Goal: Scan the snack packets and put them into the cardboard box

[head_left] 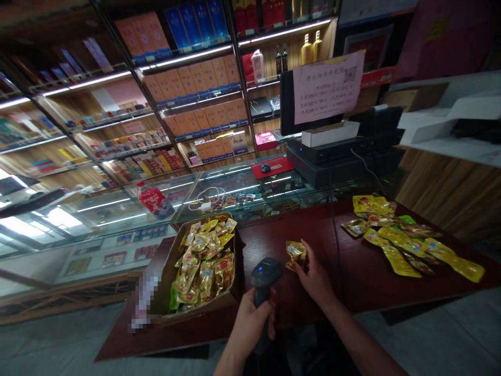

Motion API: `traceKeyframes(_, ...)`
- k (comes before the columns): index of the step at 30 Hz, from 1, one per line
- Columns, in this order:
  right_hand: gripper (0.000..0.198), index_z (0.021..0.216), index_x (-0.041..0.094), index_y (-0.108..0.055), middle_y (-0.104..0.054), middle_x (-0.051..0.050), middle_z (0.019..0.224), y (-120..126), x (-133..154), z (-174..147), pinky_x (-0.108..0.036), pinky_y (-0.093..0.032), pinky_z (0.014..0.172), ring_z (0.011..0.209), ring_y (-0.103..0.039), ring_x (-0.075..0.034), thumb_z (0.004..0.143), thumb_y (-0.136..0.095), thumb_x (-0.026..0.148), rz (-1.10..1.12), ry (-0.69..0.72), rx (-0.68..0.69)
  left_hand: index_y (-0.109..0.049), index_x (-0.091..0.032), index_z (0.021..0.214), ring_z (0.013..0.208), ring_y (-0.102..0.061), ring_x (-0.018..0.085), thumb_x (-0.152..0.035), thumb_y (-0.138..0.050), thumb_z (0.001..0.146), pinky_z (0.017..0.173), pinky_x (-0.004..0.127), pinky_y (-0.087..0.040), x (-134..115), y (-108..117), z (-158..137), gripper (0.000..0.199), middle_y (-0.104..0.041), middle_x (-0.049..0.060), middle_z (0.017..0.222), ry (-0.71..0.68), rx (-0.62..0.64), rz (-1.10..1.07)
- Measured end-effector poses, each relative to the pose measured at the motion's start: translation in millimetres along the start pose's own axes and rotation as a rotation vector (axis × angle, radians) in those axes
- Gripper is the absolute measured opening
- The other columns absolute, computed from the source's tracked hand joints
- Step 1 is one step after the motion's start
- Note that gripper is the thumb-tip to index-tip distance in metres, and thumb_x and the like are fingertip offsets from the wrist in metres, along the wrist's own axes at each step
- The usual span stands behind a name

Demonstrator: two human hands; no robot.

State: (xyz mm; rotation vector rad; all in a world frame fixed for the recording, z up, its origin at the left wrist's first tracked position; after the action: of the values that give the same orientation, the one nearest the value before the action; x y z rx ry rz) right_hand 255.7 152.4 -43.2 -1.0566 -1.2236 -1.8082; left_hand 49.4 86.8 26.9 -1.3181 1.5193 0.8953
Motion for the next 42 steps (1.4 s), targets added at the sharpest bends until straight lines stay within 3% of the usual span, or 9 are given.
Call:
traceKeyframes(7,0.071,0.153,0.028,-0.028,-0.048,-0.009,0.151,-1,1,-1,-0.044,-0.045,0.109,0.131,-0.054,-0.024,0.088,-0.055,0.03,0.011,0.024,0.003,-0.057,-0.017,0.092,0.031,-0.05,0.011,-0.034,-0.065,0.072,0.033,0.02,-0.039,3,3,1,0.028,-0.056,-0.007,0.05,-0.003,-0.01,0.007)
traceKeyframes(19,0.071,0.151,0.03,-0.033,-0.063,-0.007,0.135,1,0,-1,-0.041,-0.052,0.101,0.119,-0.064,-0.024,0.085,-0.058,0.027,-0.01,-0.03,-0.039,-0.056,-0.017,0.088,0.03,-0.049,0.01,-0.031,-0.062,0.071,0.033,0.019,-0.038,-9,-5,-3,0.023,-0.054,-0.007,0.047,-0.022,0.034,0.004)
traceKeyframes(23,0.069,0.152,0.028,-0.032,-0.057,-0.008,0.142,0,2,0,-0.042,-0.049,0.105,0.124,-0.06,-0.024,0.086,-0.056,0.029,-0.007,-0.021,-0.017,-0.056,-0.017,0.088,0.031,-0.049,0.011,-0.029,-0.062,0.069,0.033,0.019,-0.04,-6,-4,-2,0.023,-0.054,-0.008,0.047,-0.011,0.023,-0.003)
traceKeyframes(28,0.071,0.153,0.027,-0.03,-0.05,-0.01,0.149,0,1,0,-0.045,-0.045,0.109,0.131,-0.055,-0.025,0.087,-0.056,0.034,0.014,0.019,-0.011,-0.057,-0.017,0.089,0.03,-0.048,0.011,-0.029,-0.061,0.07,0.031,0.02,-0.039,6,0,4,0.023,-0.055,-0.007,0.047,-0.01,0.018,-0.011)
traceKeyframes(32,0.081,0.156,0.024,-0.022,-0.066,-0.013,0.128,-3,-10,6,-0.043,-0.057,0.09,0.107,-0.07,-0.027,0.086,-0.059,0.041,0.161,-0.089,0.024,-0.057,-0.017,0.09,0.029,-0.046,0.011,-0.032,-0.062,0.07,0.03,0.02,-0.038,31,7,16,0.025,-0.053,-0.007,0.046,0.002,-0.014,-0.045)
traceKeyframes(34,0.079,0.154,0.023,-0.029,-0.069,-0.012,0.123,-5,-8,15,-0.041,-0.06,0.083,0.098,-0.073,-0.027,0.085,-0.059,0.045,0.273,-0.142,0.025,-0.056,-0.018,0.089,0.027,-0.044,0.01,-0.033,-0.063,0.069,0.028,0.019,-0.037,47,14,23,0.026,-0.052,-0.008,0.045,0.03,-0.051,-0.059)
traceKeyframes(38,0.052,0.13,0.02,-0.062,-0.07,-0.011,0.123,-30,38,45,-0.039,-0.058,0.088,0.103,-0.071,-0.027,0.085,-0.059,0.045,0.401,-0.097,0.09,-0.056,-0.017,0.09,0.027,-0.044,0.01,-0.035,-0.063,0.07,0.028,0.019,-0.036,69,21,32,0.028,-0.052,-0.008,0.045,0.047,-0.064,-0.042)
traceKeyframes(42,0.05,0.128,0.021,-0.064,-0.07,-0.009,0.123,-99,122,63,-0.038,-0.057,0.09,0.103,-0.07,-0.024,0.08,-0.065,0.033,0.425,0.072,0.354,-0.057,-0.017,0.091,0.027,-0.044,0.011,-0.032,-0.066,0.069,0.028,0.02,-0.036,76,22,32,0.028,-0.053,-0.007,0.045,0.044,-0.046,-0.073)
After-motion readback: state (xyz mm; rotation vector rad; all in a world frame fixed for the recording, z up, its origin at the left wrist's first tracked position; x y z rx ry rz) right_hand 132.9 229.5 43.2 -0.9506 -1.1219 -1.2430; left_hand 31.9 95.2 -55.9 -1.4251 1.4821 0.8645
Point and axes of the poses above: each hand's wrist, its own z-axis towards the middle knuckle, its own y-axis out of the back of the hand, x = y × z, the point moved 7 cm from there along z, towards the middle knuckle
